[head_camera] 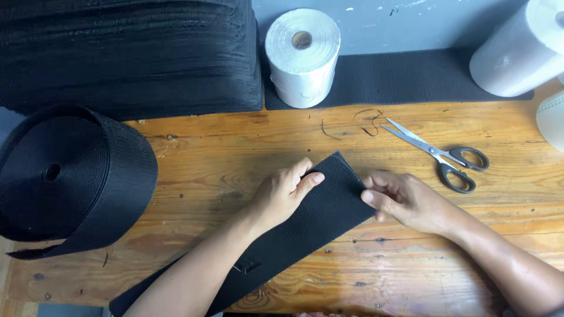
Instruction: Trim the edges and corners of a black strap using scissors on a wooden workbench.
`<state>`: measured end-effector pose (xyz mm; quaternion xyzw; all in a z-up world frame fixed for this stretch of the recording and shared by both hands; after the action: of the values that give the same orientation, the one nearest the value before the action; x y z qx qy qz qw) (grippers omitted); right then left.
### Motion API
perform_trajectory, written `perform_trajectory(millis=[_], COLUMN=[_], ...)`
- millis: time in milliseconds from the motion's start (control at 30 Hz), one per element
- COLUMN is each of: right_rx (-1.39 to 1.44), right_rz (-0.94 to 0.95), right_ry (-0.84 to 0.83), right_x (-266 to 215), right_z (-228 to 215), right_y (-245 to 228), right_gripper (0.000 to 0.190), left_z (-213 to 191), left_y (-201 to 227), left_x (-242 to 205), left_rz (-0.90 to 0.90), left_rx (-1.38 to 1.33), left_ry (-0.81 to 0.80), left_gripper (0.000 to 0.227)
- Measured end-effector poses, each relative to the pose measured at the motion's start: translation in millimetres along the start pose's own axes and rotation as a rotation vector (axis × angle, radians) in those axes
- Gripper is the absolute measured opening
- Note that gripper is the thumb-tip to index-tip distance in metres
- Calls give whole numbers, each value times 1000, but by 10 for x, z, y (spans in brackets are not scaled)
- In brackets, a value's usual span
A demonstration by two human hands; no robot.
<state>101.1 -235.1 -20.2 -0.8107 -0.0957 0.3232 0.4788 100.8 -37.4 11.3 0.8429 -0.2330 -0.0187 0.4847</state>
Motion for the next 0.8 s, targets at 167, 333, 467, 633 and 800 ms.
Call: perform_trajectory(millis=[167, 333, 467, 633, 800], right_rx=[77, 127, 78, 80, -24], right_rz=[-30, -48, -76, -101, -87], right_ry=[103, 138, 178, 197, 227], right_x=[68, 134, 155, 121, 166], right_z=[16, 19, -12, 4, 35], right_y=[-155, -14, 89, 0, 132], right_gripper=[27, 23, 22, 30, 33], left_z=[-26, -41, -30, -42, 4], left_y=[44, 73, 120, 118, 45], left_x=[-1, -12, 8, 0, 9], left_rz=[26, 36, 45, 48, 4], left_rx=[2, 7, 63, 81, 84], left_ry=[6, 25, 23, 43, -5], left_gripper=[33, 32, 33, 32, 34])
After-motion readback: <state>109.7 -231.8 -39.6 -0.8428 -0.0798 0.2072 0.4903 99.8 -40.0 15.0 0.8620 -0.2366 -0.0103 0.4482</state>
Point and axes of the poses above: each hand's wrist, its own x-axis towards the middle knuckle, its own z-axis out of the palm, y = z × x, the point moved 10 cm from there along x, towards the middle knuckle, and after that the axes turned 7 degrees about z, right-handed, at the moved point
